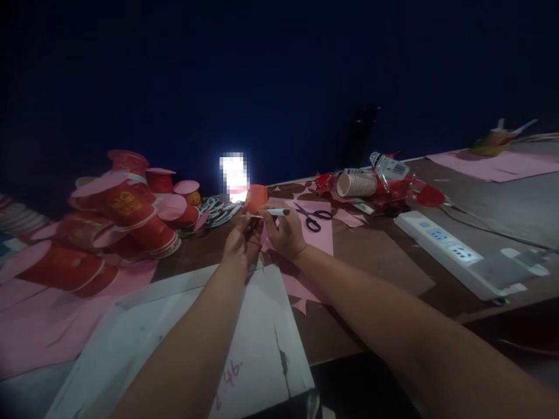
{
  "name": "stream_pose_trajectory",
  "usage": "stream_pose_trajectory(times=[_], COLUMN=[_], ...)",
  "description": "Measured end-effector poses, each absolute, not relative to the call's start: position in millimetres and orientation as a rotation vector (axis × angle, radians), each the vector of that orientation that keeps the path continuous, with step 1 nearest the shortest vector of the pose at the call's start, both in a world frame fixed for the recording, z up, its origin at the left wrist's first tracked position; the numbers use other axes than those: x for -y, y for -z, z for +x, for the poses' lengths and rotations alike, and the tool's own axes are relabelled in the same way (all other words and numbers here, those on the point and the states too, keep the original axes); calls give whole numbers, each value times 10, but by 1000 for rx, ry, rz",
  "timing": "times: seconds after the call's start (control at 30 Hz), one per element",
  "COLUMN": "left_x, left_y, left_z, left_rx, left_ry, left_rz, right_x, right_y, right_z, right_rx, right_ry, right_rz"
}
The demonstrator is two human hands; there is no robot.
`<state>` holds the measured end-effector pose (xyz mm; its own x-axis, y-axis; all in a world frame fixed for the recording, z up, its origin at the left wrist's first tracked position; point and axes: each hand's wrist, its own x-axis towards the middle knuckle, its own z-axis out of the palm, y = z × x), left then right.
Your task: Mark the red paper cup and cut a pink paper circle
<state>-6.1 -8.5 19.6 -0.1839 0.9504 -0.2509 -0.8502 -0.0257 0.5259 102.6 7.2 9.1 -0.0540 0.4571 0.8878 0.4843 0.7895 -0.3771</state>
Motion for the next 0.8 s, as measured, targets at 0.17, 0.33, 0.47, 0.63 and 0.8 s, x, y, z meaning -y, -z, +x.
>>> stream_pose_trajectory(times=[0.17, 0.33, 0.47, 0.63, 0.8], left_x=[95, 103, 97, 72, 75], left_y=[-226, -228, -217, -190, -192], left_z=[-59, -58, -64, -92, -109], left_rx=[-667, -657, -648, -601, -585], left_ry=[-1625, -1607, -1612, -1596, -1564], left_rz=[183, 204, 166, 115, 112], right_x=[-71, -64, -42, -20, -1], right_y=[-99, -87, -107, -147, -151], right_z=[1027, 1025, 1015, 1014, 1010], right_rx=[1681, 1666, 1661, 1589, 1565], right_ry=[11, -2, -30, -39, -101], right_rz=[-721, -758, -783, -787, -798])
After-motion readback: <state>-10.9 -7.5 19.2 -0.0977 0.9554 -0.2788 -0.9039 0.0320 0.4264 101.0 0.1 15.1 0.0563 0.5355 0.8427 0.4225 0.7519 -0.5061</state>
